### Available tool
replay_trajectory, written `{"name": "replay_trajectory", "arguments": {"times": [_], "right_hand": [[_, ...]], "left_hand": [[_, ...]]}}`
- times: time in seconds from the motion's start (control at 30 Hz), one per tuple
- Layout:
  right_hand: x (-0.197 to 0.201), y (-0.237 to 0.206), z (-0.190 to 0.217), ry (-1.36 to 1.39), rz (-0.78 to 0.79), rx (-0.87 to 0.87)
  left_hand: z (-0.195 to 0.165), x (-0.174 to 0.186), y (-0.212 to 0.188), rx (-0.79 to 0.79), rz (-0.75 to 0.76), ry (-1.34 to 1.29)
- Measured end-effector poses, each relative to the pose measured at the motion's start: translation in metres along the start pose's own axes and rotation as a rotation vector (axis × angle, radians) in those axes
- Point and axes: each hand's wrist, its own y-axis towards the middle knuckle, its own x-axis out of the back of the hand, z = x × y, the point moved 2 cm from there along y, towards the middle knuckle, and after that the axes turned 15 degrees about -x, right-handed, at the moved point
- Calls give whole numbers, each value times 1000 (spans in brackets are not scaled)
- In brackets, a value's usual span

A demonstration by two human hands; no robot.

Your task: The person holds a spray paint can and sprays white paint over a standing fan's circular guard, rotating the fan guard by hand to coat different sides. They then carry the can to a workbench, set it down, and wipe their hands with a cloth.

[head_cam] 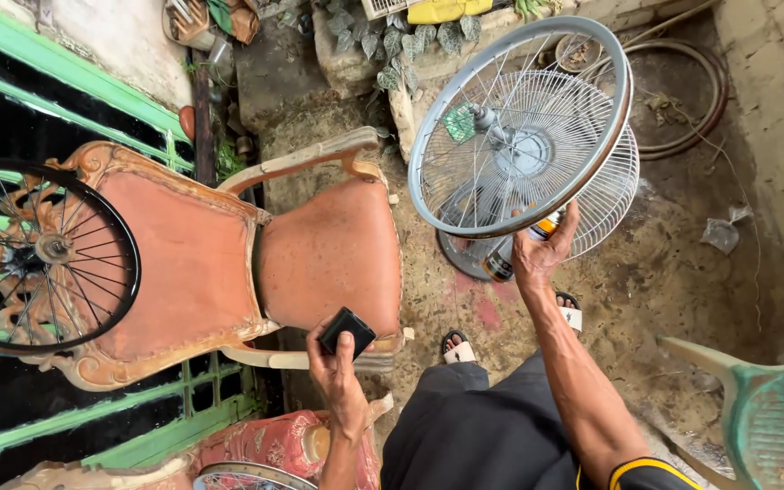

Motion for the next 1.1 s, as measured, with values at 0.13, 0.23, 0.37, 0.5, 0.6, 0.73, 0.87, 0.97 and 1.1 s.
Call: {"name": "replay_trajectory", "arguments": {"times": [0.13, 0.23, 0.37, 0.5, 0.6, 0.73, 0.87, 0.97, 1.1], "right_hand": [[-9, -5, -2, 72, 36, -102], [-10, -3, -3, -4, -10, -32], [-13, 4, -7, -40, 4, -98], [-17, 9, -7, 79, 71, -218], [-15, 11, -9, 107, 141, -384], [1, 8, -11, -120, 173, -258], [27, 8, -11, -98, 235, -233], [53, 20, -5, 21, 257, -307], [90, 45, 6, -30, 235, -257]], "left_hand": [[-5, 9, 6, 25, -14, -2], [-8, 11, 9, 10, -5, 32], [-8, 8, 10, 7, -7, 38], [-6, 1, 8, 26, 7, 45], [-3, -9, 8, 39, 20, 72], [1, -23, 6, 64, 13, 83], [5, -42, 5, 70, -9, 68], [5, -59, 6, 68, -10, -27], [-1, -82, 5, 74, -24, -29]]}}
